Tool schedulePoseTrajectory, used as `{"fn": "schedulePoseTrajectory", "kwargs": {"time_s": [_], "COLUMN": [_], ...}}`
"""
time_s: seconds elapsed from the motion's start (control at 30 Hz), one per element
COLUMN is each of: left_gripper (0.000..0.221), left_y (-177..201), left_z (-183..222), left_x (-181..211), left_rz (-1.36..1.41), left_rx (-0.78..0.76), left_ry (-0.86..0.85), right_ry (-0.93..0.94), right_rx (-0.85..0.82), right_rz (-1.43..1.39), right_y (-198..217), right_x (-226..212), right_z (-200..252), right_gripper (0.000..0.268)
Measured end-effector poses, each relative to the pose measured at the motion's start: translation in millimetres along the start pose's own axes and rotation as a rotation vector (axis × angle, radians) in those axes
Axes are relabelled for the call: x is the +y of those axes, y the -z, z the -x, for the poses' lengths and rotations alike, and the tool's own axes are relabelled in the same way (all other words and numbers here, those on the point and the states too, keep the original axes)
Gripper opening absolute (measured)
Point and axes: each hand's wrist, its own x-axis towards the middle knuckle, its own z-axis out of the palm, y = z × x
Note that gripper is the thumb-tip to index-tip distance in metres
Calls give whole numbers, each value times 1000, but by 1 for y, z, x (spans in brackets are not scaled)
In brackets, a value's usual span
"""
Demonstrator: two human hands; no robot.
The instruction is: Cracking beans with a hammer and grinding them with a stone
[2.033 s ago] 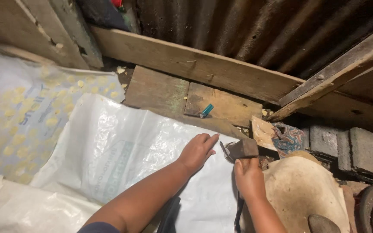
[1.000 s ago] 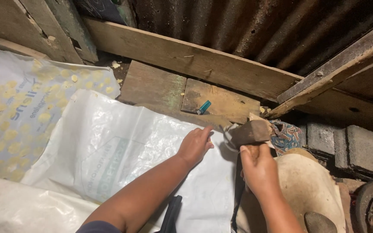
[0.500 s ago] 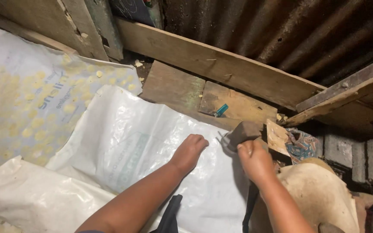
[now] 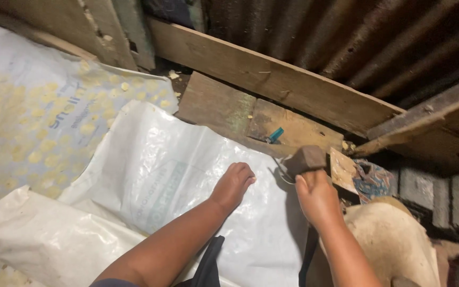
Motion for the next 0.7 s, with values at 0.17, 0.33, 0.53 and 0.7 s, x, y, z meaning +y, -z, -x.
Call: {"fn": "schedulePoseTrajectory", "kwargs": {"time_s": [0.17, 0.33, 0.53, 0.7], "left_gripper": [5, 10, 17, 10], "left_y": [-21, -37, -35, -15], "left_z": [-18, -45, -35, 6], "left_x": [-3, -1, -2, -10], "left_rz": [210, 121, 23, 33], "left_rx": [171, 247, 208, 335], "left_ry": [28, 65, -22, -12], "right_ry": [26, -31, 455, 170], "right_rx": [-13, -28, 437, 134], "right_rz": [45, -50, -346, 40], "right_y": [-20, 36, 14, -77], "right_x": [-14, -51, -40, -1], "right_z": [16, 34, 32, -10], "right_gripper": [40, 35, 23, 42]}}
